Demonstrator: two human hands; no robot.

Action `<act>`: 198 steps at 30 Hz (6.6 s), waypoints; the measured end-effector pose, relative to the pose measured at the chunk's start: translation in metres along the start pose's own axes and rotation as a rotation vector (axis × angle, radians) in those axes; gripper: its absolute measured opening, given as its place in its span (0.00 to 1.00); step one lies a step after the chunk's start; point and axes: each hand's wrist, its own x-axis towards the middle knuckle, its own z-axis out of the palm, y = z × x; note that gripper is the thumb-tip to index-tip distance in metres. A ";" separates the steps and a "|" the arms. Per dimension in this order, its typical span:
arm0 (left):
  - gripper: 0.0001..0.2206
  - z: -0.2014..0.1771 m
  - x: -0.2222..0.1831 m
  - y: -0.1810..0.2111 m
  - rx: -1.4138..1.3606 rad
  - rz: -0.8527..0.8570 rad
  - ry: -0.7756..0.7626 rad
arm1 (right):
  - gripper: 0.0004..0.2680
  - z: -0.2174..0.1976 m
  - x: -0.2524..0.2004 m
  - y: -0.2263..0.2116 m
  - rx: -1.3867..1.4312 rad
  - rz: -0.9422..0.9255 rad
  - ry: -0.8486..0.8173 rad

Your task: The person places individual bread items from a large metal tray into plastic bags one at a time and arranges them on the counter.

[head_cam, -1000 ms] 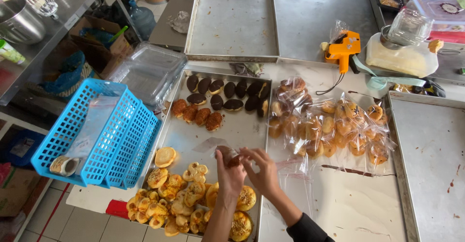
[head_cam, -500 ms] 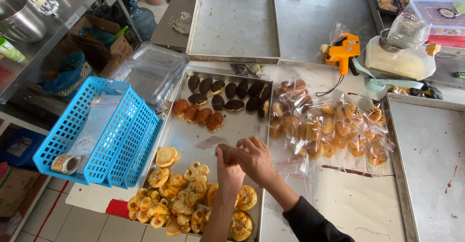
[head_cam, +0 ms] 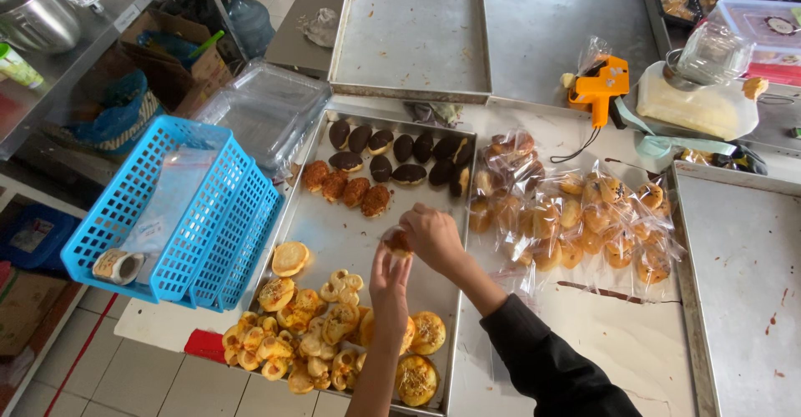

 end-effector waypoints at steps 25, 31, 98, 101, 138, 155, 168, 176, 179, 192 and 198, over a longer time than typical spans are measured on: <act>0.35 -0.045 0.056 -0.046 0.165 0.210 0.279 | 0.06 -0.015 -0.029 -0.049 -0.010 0.040 -0.257; 0.44 -0.037 0.025 0.001 0.421 0.167 0.078 | 0.05 -0.053 -0.005 -0.044 -0.255 -0.063 0.095; 0.11 0.113 0.511 -0.085 1.606 0.426 -0.365 | 0.06 0.136 0.236 0.316 -0.351 0.696 0.173; 0.08 0.115 0.511 -0.076 1.697 0.492 -0.491 | 0.06 0.119 0.238 0.309 -0.368 0.705 -0.084; 0.25 0.041 -0.054 -0.104 0.520 -0.472 -0.588 | 0.20 -0.069 -0.254 0.012 0.065 0.256 0.335; 0.09 -0.079 0.044 0.053 0.480 -0.446 -0.746 | 0.11 -0.018 -0.114 -0.081 1.412 0.235 0.368; 0.19 -0.120 0.059 0.045 -0.004 -0.762 -0.831 | 0.06 -0.026 -0.065 -0.129 0.536 0.111 0.243; 0.22 -0.105 0.061 0.081 0.662 -0.468 -0.785 | 0.04 -0.005 -0.077 -0.120 0.290 0.363 -0.142; 0.23 -0.098 0.052 0.093 0.946 -0.408 -0.824 | 0.07 -0.008 -0.076 -0.129 0.277 0.372 -0.341; 0.10 -0.165 0.086 0.106 1.034 0.125 -0.091 | 0.11 0.078 -0.004 -0.039 0.683 0.305 -0.411; 0.06 -0.177 0.076 0.122 0.908 0.152 -0.012 | 0.14 0.189 0.073 0.087 0.560 0.533 0.099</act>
